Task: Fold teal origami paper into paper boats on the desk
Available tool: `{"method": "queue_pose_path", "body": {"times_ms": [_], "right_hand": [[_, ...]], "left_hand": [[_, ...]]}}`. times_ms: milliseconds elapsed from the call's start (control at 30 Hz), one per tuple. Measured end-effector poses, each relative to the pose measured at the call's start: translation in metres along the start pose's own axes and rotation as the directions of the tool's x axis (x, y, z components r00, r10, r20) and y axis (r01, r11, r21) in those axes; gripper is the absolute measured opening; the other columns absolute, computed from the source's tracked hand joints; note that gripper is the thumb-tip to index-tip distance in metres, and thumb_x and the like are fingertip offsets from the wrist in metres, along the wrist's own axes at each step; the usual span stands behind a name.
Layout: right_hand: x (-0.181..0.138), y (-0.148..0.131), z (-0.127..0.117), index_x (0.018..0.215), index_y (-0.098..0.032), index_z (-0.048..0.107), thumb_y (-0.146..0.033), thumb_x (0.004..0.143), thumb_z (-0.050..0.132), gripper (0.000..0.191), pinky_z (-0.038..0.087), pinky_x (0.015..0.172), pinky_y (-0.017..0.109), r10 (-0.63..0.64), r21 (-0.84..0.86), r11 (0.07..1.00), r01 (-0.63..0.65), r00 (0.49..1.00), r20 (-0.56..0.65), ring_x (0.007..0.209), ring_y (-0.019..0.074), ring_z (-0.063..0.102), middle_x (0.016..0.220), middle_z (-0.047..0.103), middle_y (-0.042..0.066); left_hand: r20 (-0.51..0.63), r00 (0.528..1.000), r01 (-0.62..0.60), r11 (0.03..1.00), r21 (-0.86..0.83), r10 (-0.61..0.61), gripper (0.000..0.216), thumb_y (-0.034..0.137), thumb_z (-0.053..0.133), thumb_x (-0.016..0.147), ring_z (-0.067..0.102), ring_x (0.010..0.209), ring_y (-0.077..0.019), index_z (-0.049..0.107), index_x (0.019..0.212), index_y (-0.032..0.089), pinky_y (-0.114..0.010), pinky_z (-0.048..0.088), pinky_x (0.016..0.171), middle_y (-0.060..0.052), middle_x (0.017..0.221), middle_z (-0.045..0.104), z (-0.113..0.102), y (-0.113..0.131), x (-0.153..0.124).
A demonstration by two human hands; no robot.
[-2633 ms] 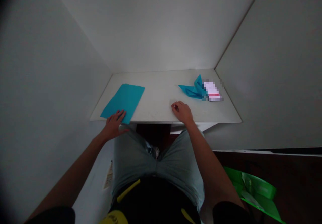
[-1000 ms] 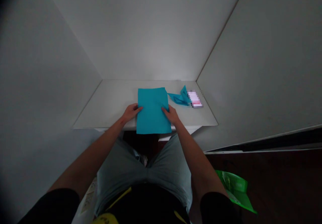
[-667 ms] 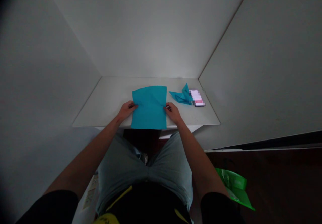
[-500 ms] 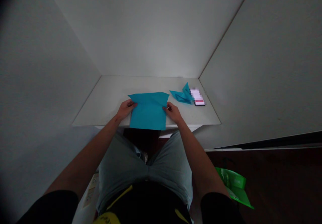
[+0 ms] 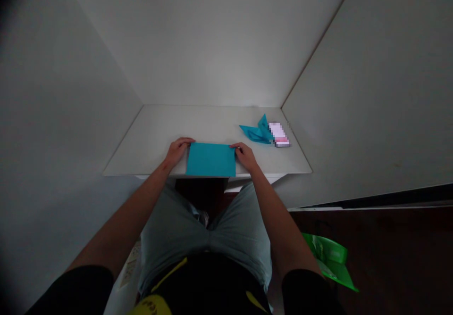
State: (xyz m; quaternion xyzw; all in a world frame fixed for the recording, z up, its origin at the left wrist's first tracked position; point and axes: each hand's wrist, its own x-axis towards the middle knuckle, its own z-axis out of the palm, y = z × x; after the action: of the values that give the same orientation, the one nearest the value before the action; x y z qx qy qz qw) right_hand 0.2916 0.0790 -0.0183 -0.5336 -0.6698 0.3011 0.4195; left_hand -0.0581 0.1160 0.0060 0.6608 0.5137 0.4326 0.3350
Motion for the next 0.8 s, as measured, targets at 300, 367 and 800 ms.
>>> {"method": "queue_pose_path", "body": {"times_ms": [300,367,800], "right_hand": [[0.001,-0.001,0.005,0.122,-0.024,0.078,-0.041,0.099,0.059,0.034,0.056,0.080,0.037,-0.042,-0.029,0.999,0.042,0.999,-0.009,0.079,0.0201,0.064,0.110,0.075,0.007],[0.001,-0.003,0.005,0.124,-0.023,0.076,-0.043,0.096,0.066,0.036,0.056,0.078,0.037,-0.049,-0.042,0.998,0.049,0.999,-0.010,0.077,0.0192,0.062,0.111,0.074,0.008],[-0.004,-0.006,0.007,0.147,-0.028,0.061,-0.043,0.090,0.075,0.061,0.057,0.072,0.035,0.004,-0.066,0.998,-0.002,1.000,0.029,0.077,0.0193,0.067,0.109,0.073,0.004]], "left_hand": [[0.150,0.976,-0.210,0.869,0.448,0.159,0.039,0.026,0.057,0.099,0.056,0.147,-0.0299,0.077,0.132,0.030,-0.058,0.032,0.130,-0.006,0.149,0.069,0.043,0.032,-0.022],[0.313,0.929,-0.345,0.773,0.533,0.199,0.048,0.034,0.056,0.103,0.042,0.160,-0.0306,0.066,0.150,0.029,-0.057,0.024,0.134,-0.006,0.167,0.054,0.060,0.042,-0.035],[0.358,0.930,-0.333,0.606,0.722,0.084,0.080,0.065,0.043,0.107,0.024,0.169,-0.0313,0.040,0.170,0.016,-0.052,0.017,0.138,-0.014,0.179,0.033,0.081,0.048,-0.055]]}}
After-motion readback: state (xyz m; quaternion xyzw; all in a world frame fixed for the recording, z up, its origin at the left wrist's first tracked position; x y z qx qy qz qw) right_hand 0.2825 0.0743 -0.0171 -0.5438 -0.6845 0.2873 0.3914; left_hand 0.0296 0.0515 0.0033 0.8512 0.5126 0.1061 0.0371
